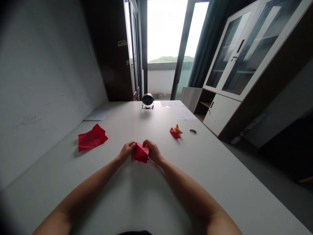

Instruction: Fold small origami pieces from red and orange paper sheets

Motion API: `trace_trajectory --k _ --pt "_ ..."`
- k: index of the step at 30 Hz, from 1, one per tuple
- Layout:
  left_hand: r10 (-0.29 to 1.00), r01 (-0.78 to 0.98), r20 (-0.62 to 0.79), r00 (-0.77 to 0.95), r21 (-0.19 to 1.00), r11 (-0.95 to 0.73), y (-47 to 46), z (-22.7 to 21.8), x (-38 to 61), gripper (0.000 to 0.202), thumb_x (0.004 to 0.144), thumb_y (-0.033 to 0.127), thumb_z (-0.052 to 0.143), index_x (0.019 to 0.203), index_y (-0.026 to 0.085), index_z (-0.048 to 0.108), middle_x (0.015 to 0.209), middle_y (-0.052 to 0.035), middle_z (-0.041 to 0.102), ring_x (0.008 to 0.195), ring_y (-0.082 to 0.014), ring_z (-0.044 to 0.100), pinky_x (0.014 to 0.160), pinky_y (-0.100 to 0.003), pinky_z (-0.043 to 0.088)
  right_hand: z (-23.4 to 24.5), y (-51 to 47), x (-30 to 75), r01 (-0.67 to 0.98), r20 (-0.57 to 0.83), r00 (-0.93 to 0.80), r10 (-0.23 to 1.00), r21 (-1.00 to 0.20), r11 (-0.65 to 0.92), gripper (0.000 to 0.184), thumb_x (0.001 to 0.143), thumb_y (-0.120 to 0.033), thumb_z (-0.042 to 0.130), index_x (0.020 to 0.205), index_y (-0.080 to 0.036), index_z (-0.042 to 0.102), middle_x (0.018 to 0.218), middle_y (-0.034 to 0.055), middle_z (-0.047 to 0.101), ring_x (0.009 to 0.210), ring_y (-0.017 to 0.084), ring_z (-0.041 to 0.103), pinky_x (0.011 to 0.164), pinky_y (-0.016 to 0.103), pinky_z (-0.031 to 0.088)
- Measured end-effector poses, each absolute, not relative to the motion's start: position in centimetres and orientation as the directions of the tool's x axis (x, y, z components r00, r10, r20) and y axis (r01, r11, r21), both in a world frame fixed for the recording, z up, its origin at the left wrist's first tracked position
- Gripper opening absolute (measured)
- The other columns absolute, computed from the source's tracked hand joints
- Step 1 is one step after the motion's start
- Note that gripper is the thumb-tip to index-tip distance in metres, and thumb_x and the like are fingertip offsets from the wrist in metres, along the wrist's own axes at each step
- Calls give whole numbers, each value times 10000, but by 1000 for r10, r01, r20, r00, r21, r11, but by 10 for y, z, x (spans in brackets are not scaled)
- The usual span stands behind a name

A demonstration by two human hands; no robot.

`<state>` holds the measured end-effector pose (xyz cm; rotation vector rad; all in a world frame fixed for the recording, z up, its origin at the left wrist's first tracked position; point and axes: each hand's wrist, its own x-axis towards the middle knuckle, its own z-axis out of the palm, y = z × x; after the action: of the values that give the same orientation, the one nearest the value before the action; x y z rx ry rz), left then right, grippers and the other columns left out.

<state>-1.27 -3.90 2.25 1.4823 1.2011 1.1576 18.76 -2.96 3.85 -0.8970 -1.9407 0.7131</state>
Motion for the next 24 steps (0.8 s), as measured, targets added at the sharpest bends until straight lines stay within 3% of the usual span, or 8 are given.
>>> trace_trajectory --k 6,14,20,24 --pt "984 39 48 169 998 -56 -38 23 -15 444 839 535 597 951 119 705 844 -68 706 722 -163 614 638 -241 467 33 -26 186 330 527 -344 777 -707 626 132 785 -126 486 827 -193 592 809 8 586 686 137 505 639 234 383" --pt "991 -124 -2 137 992 19 -32 15 -19 386 770 479 712 906 118 711 808 -70 718 686 -154 633 630 -242 485 26 -21 185 210 537 -381 753 -743 636 249 779 -71 487 885 -192 676 909 40 622 760 140 564 674 238 438" --pt "998 -234 -16 63 972 31 -27 9 -21 396 756 488 724 898 121 686 766 -56 703 629 -142 625 586 -243 490 19 -16 181 55 357 -362 861 -914 401 174 809 -190 540 932 -185 663 781 14 639 641 130 557 579 237 443" --pt "1000 -247 -5 -1 969 4 -24 6 -23 379 748 478 731 875 128 665 758 -47 692 622 -136 619 571 -235 490 19 -17 180 -81 279 -437 855 -959 272 171 794 -218 584 933 -157 664 736 26 639 608 138 576 584 270 486"
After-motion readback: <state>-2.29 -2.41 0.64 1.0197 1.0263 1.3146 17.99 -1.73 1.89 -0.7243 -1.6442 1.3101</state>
